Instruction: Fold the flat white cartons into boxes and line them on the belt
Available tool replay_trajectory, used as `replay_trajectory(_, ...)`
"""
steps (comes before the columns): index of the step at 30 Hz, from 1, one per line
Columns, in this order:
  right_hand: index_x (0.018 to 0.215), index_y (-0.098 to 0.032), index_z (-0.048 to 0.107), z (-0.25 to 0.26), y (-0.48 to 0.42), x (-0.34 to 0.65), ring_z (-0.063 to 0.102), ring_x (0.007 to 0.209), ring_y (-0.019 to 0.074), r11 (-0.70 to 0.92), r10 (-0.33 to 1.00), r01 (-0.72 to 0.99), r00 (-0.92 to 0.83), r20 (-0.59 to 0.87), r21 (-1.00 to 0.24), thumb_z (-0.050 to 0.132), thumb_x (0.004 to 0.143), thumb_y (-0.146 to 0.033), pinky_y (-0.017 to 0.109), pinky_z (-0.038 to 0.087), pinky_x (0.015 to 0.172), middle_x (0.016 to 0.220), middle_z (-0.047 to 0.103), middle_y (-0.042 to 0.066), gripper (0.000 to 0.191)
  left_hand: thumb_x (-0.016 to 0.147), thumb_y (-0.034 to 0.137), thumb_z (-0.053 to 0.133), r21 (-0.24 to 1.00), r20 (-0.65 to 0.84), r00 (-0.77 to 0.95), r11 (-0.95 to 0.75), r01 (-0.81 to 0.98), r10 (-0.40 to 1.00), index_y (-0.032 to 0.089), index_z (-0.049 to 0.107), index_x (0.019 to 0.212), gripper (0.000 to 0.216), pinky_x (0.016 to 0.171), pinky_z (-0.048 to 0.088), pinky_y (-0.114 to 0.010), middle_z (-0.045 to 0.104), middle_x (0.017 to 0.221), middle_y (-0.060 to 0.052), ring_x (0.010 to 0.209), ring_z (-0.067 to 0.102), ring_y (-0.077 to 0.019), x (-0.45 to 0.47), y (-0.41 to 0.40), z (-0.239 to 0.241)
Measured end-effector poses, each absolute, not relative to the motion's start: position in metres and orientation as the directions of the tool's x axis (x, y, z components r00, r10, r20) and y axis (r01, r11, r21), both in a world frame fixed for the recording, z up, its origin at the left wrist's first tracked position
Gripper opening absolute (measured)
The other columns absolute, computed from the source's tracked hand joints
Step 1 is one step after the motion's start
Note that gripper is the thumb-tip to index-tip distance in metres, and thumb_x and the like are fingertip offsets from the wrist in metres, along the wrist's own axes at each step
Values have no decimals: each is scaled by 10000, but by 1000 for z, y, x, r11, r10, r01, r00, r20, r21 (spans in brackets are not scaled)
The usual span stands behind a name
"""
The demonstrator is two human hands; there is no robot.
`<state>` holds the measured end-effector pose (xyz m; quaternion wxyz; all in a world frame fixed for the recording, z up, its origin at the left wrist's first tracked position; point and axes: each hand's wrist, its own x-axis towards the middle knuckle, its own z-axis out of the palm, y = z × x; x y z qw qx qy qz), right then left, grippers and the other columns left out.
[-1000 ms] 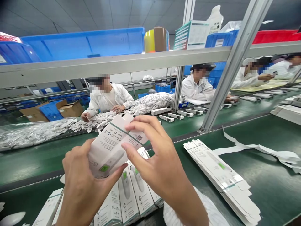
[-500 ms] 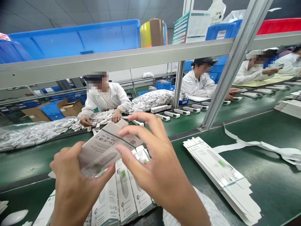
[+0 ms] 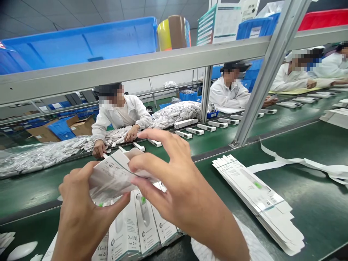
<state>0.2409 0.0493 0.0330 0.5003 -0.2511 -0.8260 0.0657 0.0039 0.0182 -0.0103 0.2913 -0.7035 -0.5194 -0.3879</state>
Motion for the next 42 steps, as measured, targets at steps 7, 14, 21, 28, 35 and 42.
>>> replay_trajectory(7, 1118, -297, 803, 39, 48, 257, 494, 1618, 287, 844, 521, 126, -421, 743, -521, 906, 958, -275, 367, 444, 1325, 1580, 619, 45, 191, 894, 253, 757, 70, 843, 156, -392, 917, 516, 151, 496, 1435, 609, 895, 464, -399, 609, 1175, -109, 1029, 595, -304, 8, 12, -8)
replay_trajectory(14, 940, -285, 810, 34, 55, 253, 542, 1577, 356, 757, 618, 26, -355, 701, -653, 955, 878, -174, 462, 476, 1288, 1615, 635, 53, 193, 914, 190, 773, 28, 834, 206, -411, 911, 513, 119, 529, 1429, 574, 1080, 503, -439, 659, 1300, -186, 1237, 643, -346, 8, 9, -4)
replay_trajectory(21, 1552, -451, 624, 22, 77, 244, 443, 1665, 363, 623, 593, -376, -344, 728, -686, 1090, 691, -460, 504, 420, 1345, 1735, 535, 28, 979, 773, 234, 851, 378, 687, 103, -475, 795, 719, 271, 631, 1405, 670, 841, 604, -254, 776, 1223, -20, 1014, 757, -216, 10, 3, 0)
replay_trajectory(28, 1125, -228, 882, 9, 70, 204, 854, 1054, 335, 229, 643, -499, -568, 515, -836, 1050, 755, -463, 421, 706, 923, 1111, 883, 91, 469, 778, 367, 949, 710, 471, 111, -451, 541, 875, 271, 858, 1139, 384, 744, 671, -295, 876, 1011, -11, 812, 814, -241, 21, 0, 8)
replay_trajectory(35, 1041, -266, 878, 5, 52, 180, 877, 977, 320, 421, 864, -385, -104, 492, -821, 890, 974, -385, 464, 735, 929, 1020, 906, 61, 137, 1104, 396, 602, 649, 540, -125, -317, 691, 832, 274, 860, 1158, 290, 645, 653, -313, 846, 789, -13, 646, 801, -240, 35, 5, -15)
replay_trajectory(42, 1242, -288, 709, -7, 51, 171, 842, 1064, 238, 577, 805, -289, 42, 592, -764, 799, 1054, -322, 341, 698, 923, 1143, 851, 54, 211, 1150, 310, 482, 599, 610, -54, -415, 684, 791, 237, 728, 1370, 338, 756, 688, -297, 888, 1147, -86, 954, 880, -251, 41, 10, -17)
